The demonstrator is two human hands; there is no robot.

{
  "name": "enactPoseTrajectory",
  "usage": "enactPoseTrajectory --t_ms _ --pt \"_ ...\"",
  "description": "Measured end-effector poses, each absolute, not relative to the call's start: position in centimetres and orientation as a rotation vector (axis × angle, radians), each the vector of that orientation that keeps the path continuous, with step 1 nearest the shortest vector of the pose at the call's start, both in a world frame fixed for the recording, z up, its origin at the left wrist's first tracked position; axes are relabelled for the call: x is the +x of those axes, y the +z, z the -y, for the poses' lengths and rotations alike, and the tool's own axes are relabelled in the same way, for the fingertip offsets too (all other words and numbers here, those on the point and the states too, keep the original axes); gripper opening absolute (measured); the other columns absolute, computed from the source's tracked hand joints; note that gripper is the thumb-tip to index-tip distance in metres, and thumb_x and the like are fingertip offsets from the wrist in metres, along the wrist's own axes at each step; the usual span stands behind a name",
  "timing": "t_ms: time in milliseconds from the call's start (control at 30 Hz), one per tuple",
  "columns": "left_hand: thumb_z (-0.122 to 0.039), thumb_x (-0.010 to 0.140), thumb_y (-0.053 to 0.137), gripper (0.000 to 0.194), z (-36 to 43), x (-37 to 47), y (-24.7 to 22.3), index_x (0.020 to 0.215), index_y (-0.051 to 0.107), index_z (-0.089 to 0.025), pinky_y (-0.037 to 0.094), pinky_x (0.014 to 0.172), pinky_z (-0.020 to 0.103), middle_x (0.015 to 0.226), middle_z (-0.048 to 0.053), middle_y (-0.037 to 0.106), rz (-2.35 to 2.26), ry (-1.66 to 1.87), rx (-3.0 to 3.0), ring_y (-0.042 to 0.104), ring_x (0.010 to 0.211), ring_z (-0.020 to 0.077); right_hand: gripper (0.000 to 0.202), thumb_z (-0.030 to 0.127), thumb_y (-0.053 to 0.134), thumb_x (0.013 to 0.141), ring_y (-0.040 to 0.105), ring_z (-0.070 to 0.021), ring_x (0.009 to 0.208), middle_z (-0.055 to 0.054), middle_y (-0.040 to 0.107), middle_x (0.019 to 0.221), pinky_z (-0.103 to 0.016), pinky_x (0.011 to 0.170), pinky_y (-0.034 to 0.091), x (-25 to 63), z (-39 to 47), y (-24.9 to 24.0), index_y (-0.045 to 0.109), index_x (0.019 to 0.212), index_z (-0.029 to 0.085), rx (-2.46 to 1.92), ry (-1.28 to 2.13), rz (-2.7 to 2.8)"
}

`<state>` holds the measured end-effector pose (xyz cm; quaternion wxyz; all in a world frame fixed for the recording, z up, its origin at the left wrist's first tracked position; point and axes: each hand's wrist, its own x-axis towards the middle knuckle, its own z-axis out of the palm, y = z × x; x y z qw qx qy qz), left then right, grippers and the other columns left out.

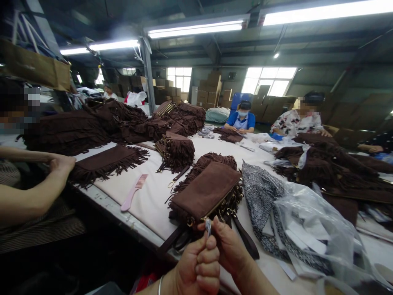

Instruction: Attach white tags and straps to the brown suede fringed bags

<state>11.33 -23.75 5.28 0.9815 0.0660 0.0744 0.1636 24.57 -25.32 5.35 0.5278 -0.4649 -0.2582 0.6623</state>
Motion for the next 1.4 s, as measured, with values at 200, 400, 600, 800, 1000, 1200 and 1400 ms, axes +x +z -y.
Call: enactPoseTrajectory --t_ms 200,400,600,800,1000,1200,1400 --pt "-0.034 0.086 0.066 0.025 23.9 11.9 4.7 0.076 0.051 -0.018 0.015 0.044 0.013 0.049 -0.012 0.018 -0.187 0.297 0.127 0.01 0.04 0.0032 0.057 0.069 0.071 0.066 0.046 -0.0085 0.043 0.005 0.048 0.045 -0.019 0.045 0.037 24.9 25.5 4.5 0.069 0.073 0.013 -1.117 1.59 0.462" --pt "-0.051 0.089 0.047 0.042 24.4 12.4 3.3 0.072 0.059 -0.015 0.036 0.049 0.025 0.061 0.002 0.055 -0.615 0.299 0.765 0.05 0.05 0.0124 0.043 0.055 0.074 0.069 0.038 -0.0063 0.039 0.007 0.048 0.05 -0.018 0.039 0.03 25.8 25.0 4.6 0.052 0.063 0.019 -1.231 1.437 0.731" --pt "-0.035 0.091 0.053 0.023 23.0 9.2 1.9 0.105 0.062 -0.019 0.045 0.075 0.032 0.08 0.003 0.064 -1.058 0.994 1.726 0.059 0.075 0.0181 0.043 0.056 0.069 0.074 0.054 -0.0143 0.066 -0.001 0.058 0.067 -0.025 0.065 0.046 27.6 24.9 4.9 0.057 0.06 0.018 -1.283 1.236 1.057" --pt "-0.02 0.085 0.058 0.013 21.2 10.4 1.7 0.096 0.065 -0.02 0.047 0.078 0.034 0.087 0.006 0.066 -1.079 0.974 2.052 0.06 0.081 0.0209 0.051 0.06 0.054 0.082 0.049 -0.0142 0.057 0.0 0.054 0.055 -0.025 0.055 0.038 27.9 23.4 6.1 0.059 0.056 0.017 -1.649 0.939 1.213" --pt "-0.015 0.088 0.053 0.014 21.0 10.9 4.2 0.078 0.063 -0.02 0.046 0.076 0.034 0.084 0.007 0.058 -1.043 1.085 2.328 0.056 0.081 0.0206 0.027 0.041 0.063 0.076 0.056 -0.0157 0.063 -0.001 0.065 0.067 -0.024 0.057 0.043 27.5 21.3 9.2 0.067 0.072 0.015 -1.565 0.809 1.085" --pt "-0.009 0.089 0.049 0.026 19.7 11.6 6.0 0.112 0.057 -0.017 0.051 0.088 0.038 0.104 0.012 0.061 -0.842 1.39 2.384 0.059 0.099 0.0222 0.026 0.039 0.059 0.081 0.059 -0.0163 0.069 -0.001 0.068 0.073 -0.025 0.061 0.046 29.2 18.4 12.3 0.069 0.079 0.015 -1.369 0.567 1.29" --pt "-0.013 0.086 0.055 0.04 17.5 12.1 4.6 0.126 0.051 -0.016 0.05 0.098 0.045 0.12 0.015 0.06 -0.936 1.286 2.447 0.057 0.115 0.0261 0.03 0.035 0.055 0.079 0.063 -0.0246 0.09 -0.01 0.071 0.097 -0.039 0.084 0.05 34.5 15.3 10.2 0.068 0.098 0.015 -1.535 0.265 1.155"
